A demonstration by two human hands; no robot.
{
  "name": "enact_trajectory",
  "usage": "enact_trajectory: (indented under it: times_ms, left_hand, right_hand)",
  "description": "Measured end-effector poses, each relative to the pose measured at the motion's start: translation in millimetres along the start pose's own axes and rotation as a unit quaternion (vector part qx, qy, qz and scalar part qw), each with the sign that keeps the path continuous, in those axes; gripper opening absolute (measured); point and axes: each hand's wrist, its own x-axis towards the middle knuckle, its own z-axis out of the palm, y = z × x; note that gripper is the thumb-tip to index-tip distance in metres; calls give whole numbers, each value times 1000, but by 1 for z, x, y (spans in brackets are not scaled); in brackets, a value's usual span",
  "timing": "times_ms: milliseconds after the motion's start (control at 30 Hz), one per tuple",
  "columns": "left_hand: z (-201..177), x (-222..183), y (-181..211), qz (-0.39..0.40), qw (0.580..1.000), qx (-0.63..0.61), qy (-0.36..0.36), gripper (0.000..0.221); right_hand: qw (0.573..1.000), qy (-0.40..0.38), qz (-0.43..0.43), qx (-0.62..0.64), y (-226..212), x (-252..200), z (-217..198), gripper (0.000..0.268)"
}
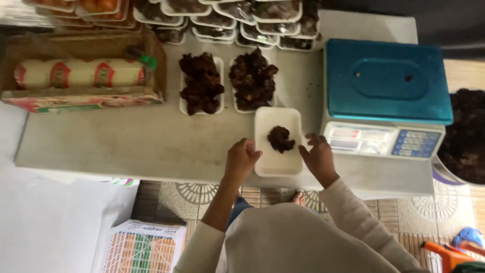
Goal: Portioning and weighing food items from a large bowl into individual plastic trays using a digital scale.
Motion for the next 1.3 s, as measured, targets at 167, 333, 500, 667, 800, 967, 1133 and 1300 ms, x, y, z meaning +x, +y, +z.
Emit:
enact_trajectory:
  times_ms: [167, 333, 500, 667, 800, 967, 1133, 1300]
  left_hand:
    - [24, -5, 16, -61, 981, 177, 49, 28]
    - [24, -23, 46, -100, 959, 247, 90, 26]
    - [21, -35, 57, -137, 964, 190, 122, 27]
    - [11, -34, 105, -81, 980, 77, 167, 34]
    - [9, -9, 151, 38, 974, 45, 217, 27]
    - [22, 19, 175, 89, 976, -12, 199, 15]
    - [28, 33, 103, -70, 965, 149, 203, 39]
    - [60, 47, 18, -216, 953, 183, 104, 77]
  right_hand:
    - [999, -6, -44, 28, 23, 3, 13, 26]
    - [987, -58, 50, 139, 30, 11, 20, 35]
    - [964, -81, 81, 239, 14, 6, -7, 37]
    - [874, -78, 68, 475, -21, 15, -82, 36]
    - [867, -106, 56, 483, -12, 42, -131, 45]
    - [861, -19, 26, 507, 16, 78, -183, 41]
    - [879, 50, 51, 472, 89, 107, -207, 40]
    - [889, 105, 109, 431, 163, 129, -215, 39]
